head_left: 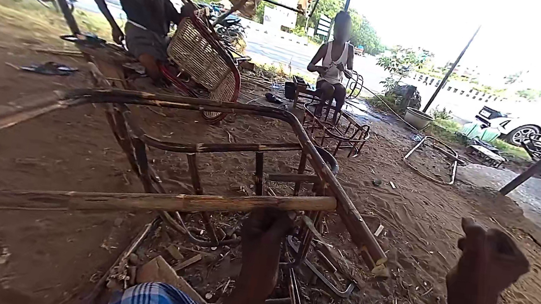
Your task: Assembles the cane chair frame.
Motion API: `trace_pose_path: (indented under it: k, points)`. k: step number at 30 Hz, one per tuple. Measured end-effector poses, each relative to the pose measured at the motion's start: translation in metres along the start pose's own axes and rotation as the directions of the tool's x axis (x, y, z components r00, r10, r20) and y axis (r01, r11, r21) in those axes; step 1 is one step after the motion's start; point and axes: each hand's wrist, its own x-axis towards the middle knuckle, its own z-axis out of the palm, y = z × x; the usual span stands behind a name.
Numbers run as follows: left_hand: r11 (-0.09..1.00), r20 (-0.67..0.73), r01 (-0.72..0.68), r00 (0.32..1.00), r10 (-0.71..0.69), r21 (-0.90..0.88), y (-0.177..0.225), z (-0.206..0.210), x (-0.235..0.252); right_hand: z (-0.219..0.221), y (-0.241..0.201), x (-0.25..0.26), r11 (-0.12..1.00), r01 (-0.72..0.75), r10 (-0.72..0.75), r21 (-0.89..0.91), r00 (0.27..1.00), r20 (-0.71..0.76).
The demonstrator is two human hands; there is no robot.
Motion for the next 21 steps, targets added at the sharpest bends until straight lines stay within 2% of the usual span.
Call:
trace_pose_path:
  k: [1, 2, 4, 6, 8, 10, 12, 14, 17, 21]
  points:
    - [1.0, -0.003, -0.001, 1.0, 0.001, -0.005, -0.001, 0.0, -0.001, -0.004, -0.007, -0.003, 0.992, -0.015, 0.013, 0.125, 1.0, 0.016]
    - [1.0, -0.002, -0.005, 1.0, 0.005, -0.005, -0.001, 0.0, -0.002, -0.005, -0.017, -0.009, 0.969, -0.043, 0.016, 0.242, 0.994, 0.112]
    - [1.0, 0.003, -0.017, 1.0, 0.017, 0.004, -0.003, 0.0, -0.003, -0.001, -0.042, -0.021, 0.94, -0.08, -0.061, 0.333, 0.918, 0.391]
    - [1.0, 0.006, -0.021, 1.0, 0.021, 0.008, -0.005, 0.0, -0.002, 0.014, -0.066, -0.023, 0.945, -0.024, -0.199, 0.325, 0.745, 0.636]
    - [1.0, -0.006, -0.024, 1.0, 0.024, -0.002, -0.005, 0.001, -0.001, 0.044, -0.091, -0.023, 0.936, 0.091, -0.334, 0.341, 0.544, 0.77]
    - [1.0, -0.012, -0.021, 1.0, 0.021, -0.013, -0.006, 0.001, -0.001, 0.082, -0.111, -0.021, 0.911, 0.142, -0.412, 0.387, 0.314, 0.855]
    - [1.0, -0.019, -0.027, 0.999, 0.027, -0.007, -0.007, 0.0, -0.002, 0.119, -0.12, -0.02, 0.918, 0.172, -0.381, 0.357, 0.133, 0.915]
    - [0.999, -0.014, -0.038, 0.999, 0.038, 0.001, -0.006, 0.001, -0.003, 0.146, -0.12, -0.02, 0.93, 0.219, -0.307, 0.296, 0.018, 0.952]
    - [0.999, -0.012, -0.031, 0.999, 0.031, 0.014, -0.004, 0.0, -0.003, 0.17, -0.11, -0.023, 0.937, 0.252, -0.225, 0.241, -0.092, 0.97]
    - [1.0, -0.015, -0.02, 1.0, 0.02, 0.003, -0.004, 0.001, -0.002, 0.183, -0.104, -0.024, 0.937, 0.248, -0.214, 0.245, -0.144, 0.966]
